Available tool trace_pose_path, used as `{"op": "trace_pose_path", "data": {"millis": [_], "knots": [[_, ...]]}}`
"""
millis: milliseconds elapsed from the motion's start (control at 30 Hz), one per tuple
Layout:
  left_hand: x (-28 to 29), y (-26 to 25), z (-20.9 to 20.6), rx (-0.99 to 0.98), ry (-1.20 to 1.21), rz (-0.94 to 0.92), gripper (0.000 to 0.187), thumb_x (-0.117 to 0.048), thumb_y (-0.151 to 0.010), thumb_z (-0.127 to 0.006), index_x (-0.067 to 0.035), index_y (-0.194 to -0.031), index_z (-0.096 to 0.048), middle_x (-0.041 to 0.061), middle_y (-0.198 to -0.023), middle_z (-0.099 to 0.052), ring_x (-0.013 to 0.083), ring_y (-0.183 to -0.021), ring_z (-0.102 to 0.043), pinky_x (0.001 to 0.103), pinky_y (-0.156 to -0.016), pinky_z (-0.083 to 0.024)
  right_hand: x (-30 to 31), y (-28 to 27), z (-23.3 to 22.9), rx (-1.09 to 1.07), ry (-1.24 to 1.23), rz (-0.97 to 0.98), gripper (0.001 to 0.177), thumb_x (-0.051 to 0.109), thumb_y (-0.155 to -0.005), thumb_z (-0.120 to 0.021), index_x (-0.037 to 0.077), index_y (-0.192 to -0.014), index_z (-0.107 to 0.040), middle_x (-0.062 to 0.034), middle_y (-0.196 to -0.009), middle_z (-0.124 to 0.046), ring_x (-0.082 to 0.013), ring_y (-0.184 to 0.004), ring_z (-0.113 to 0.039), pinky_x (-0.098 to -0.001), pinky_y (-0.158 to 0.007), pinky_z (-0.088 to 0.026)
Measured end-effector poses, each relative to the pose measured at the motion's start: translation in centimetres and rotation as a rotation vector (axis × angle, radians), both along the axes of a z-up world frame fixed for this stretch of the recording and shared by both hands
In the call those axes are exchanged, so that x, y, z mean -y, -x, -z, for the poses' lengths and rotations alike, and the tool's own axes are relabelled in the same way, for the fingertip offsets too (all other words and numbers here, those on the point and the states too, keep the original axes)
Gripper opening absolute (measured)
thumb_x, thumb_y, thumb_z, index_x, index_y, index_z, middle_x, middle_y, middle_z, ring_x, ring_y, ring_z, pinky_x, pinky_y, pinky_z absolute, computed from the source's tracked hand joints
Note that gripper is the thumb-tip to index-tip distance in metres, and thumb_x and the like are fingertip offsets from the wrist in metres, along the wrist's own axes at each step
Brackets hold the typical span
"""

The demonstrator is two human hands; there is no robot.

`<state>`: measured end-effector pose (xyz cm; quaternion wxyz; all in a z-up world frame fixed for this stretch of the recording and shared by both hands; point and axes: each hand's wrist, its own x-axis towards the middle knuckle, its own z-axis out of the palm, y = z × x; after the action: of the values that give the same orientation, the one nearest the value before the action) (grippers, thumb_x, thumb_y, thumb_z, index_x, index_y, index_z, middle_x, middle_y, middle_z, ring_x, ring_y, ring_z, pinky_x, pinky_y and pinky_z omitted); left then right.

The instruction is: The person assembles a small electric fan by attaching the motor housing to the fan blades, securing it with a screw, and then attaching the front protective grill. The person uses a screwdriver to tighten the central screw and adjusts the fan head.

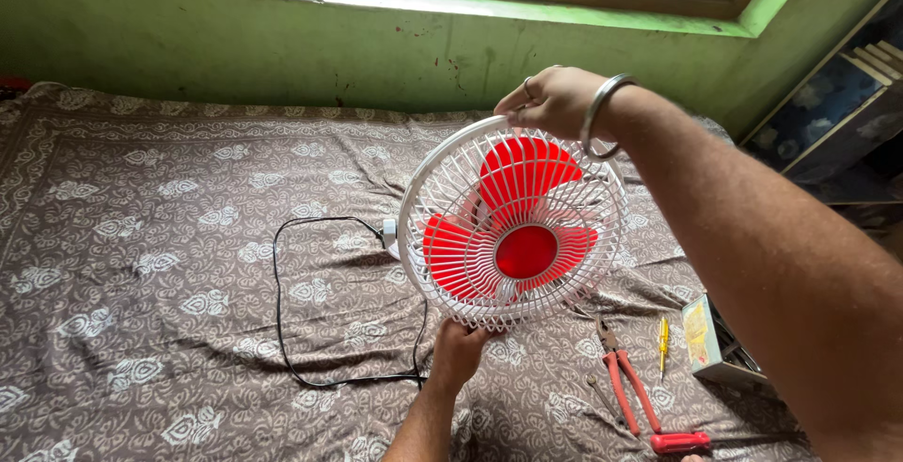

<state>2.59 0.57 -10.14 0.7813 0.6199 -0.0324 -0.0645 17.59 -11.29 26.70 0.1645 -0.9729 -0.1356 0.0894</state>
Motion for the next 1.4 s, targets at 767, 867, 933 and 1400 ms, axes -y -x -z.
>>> {"op": "trace_pose_path", "data": {"millis": [767, 867, 933, 1400], "knots": [[-0.1, 0.3, -1.8, -0.038, 0.040, 0.013, 0.033, 0.003, -0.087, -0.053, 0.001, -0.113, -0.073, 0.014, -0.109, -0.080, 0.0216, -0.097, -0.080, 0.035, -0.091, -0.066, -7.8, -1.0, 3.1, 0.334, 0.394, -0.323, 0.022, 0.021, -0.092, -0.072, 0.022, -0.112, -0.079, -0.0053, -0.111, -0.076, -0.0253, -0.106, -0.069, -0.0398, -0.098, -0.054], [-0.1, 0.5, -2.0, -0.041, -0.022, -0.018, 0.033, 0.004, -0.085, -0.052, 0.002, -0.112, -0.072, 0.015, -0.109, -0.080, 0.0227, -0.097, -0.079, 0.037, -0.089, -0.066, -8.0, -1.6, 3.6, 0.348, 0.577, -0.330, 0.016, 0.017, -0.094, -0.070, 0.022, -0.103, -0.082, -0.0027, -0.107, -0.077, -0.0245, -0.106, -0.068, -0.0399, -0.096, -0.054], [-0.2, 0.5, -2.1, -0.061, -0.059, -0.015, 0.030, 0.002, -0.088, -0.053, 0.002, -0.112, -0.072, 0.016, -0.109, -0.080, 0.0229, -0.097, -0.080, 0.037, -0.089, -0.065, -7.8, -2.3, 4.1, 0.349, 0.588, -0.314, 0.017, 0.016, -0.092, -0.069, 0.023, -0.099, -0.083, -0.0002, -0.103, -0.077, -0.0222, -0.104, -0.069, -0.0382, -0.096, -0.054], [0.3, 0.7, -2.6, -0.094, 0.020, -0.014, 0.026, -0.002, -0.094, -0.058, 0.002, -0.116, -0.071, 0.014, -0.110, -0.079, 0.0209, -0.097, -0.079, 0.033, -0.088, -0.065, -13.8, 3.6, 5.2, 0.189, 0.598, -0.222, 0.026, 0.021, -0.092, -0.068, 0.034, -0.114, -0.076, 0.0042, -0.133, -0.058, -0.0246, -0.134, -0.043, -0.0859, -0.113, -0.010]]}}
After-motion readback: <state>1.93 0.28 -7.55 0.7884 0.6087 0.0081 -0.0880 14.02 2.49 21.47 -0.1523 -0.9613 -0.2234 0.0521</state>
